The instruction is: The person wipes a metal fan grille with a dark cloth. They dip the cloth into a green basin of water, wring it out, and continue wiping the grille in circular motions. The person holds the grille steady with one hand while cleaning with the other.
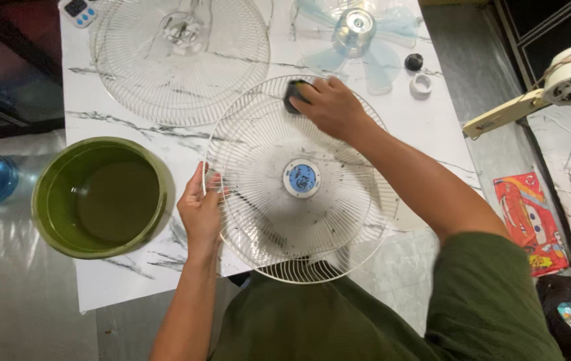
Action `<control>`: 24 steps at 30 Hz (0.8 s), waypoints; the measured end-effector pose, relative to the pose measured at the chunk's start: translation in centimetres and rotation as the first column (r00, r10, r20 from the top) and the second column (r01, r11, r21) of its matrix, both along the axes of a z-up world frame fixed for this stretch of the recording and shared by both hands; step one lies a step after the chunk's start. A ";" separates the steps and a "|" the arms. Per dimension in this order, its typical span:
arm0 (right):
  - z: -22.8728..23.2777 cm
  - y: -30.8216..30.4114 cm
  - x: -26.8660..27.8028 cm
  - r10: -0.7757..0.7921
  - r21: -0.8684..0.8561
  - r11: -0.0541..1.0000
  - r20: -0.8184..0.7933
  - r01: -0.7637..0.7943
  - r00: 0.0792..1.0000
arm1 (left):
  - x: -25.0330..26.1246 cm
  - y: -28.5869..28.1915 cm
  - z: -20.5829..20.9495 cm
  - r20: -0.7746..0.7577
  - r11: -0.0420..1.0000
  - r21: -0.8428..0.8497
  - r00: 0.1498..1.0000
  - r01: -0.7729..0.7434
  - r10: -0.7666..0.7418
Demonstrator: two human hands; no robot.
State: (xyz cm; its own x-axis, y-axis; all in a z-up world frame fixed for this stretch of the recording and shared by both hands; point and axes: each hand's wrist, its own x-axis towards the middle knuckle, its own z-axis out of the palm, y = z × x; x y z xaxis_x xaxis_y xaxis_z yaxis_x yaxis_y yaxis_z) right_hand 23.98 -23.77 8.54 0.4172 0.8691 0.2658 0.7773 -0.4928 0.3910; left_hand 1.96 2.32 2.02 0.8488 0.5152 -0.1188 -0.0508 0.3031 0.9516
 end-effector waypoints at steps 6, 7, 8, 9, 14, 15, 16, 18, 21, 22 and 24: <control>-2.0 -4.9 1.4 -0.081 -0.259 0.961 0.088 0.101 0.993 | -0.6 -0.3 -0.2 -0.061 0.997 -0.050 0.997 -0.056 0.052; -2.4 -6.4 0.1 -0.123 -0.278 0.949 0.102 0.147 0.987 | -0.7 -0.1 -0.3 -0.047 0.996 -0.063 0.997 -0.065 0.062; -2.7 -7.7 -1.3 -0.176 -0.324 0.928 0.058 0.185 0.983 | -0.8 -0.1 -0.5 -0.033 0.994 -0.076 0.997 -0.075 0.073; -2.9 -8.8 -2.7 -0.234 -0.367 0.902 0.022 0.225 0.972 | -0.6 -0.1 -0.6 -0.018 0.992 -0.091 0.996 -0.086 0.085; -2.3 -10.8 -11.4 -0.596 -0.551 0.741 -0.277 0.384 0.754 | 0.2 -0.1 -1.8 0.063 0.988 -0.096 0.990 -0.118 0.124; -2.0 -10.2 -13.1 -0.688 -0.636 0.674 -0.356 0.376 0.632 | 0.3 0.0 -2.0 0.068 0.989 -0.088 0.990 -0.117 0.124; -1.6 -9.3 -14.6 -0.753 -0.667 0.644 -0.469 0.373 0.462 | 0.5 0.2 -2.2 0.073 0.990 -0.080 0.990 -0.117 0.123; -1.1 -7.3 -17.3 -0.719 -0.641 0.692 -0.655 0.332 0.233 | 0.7 0.3 -2.4 0.079 0.991 -0.060 0.989 -0.121 0.126; -1.7 -4.9 -20.3 -0.638 -0.602 0.756 -0.766 0.257 0.083 | 0.9 0.5 -2.8 0.067 0.991 -0.040 0.990 -0.125 0.128; -1.9 -4.8 -20.0 -0.566 -0.536 0.819 -0.814 0.205 0.131 | 0.9 0.4 -2.8 0.053 0.992 -0.041 0.991 -0.120 0.122; -1.9 -4.5 -19.4 -0.399 -0.391 0.917 -0.891 0.079 0.217 | 0.8 0.5 -2.6 0.031 0.992 -0.038 0.992 -0.120 0.121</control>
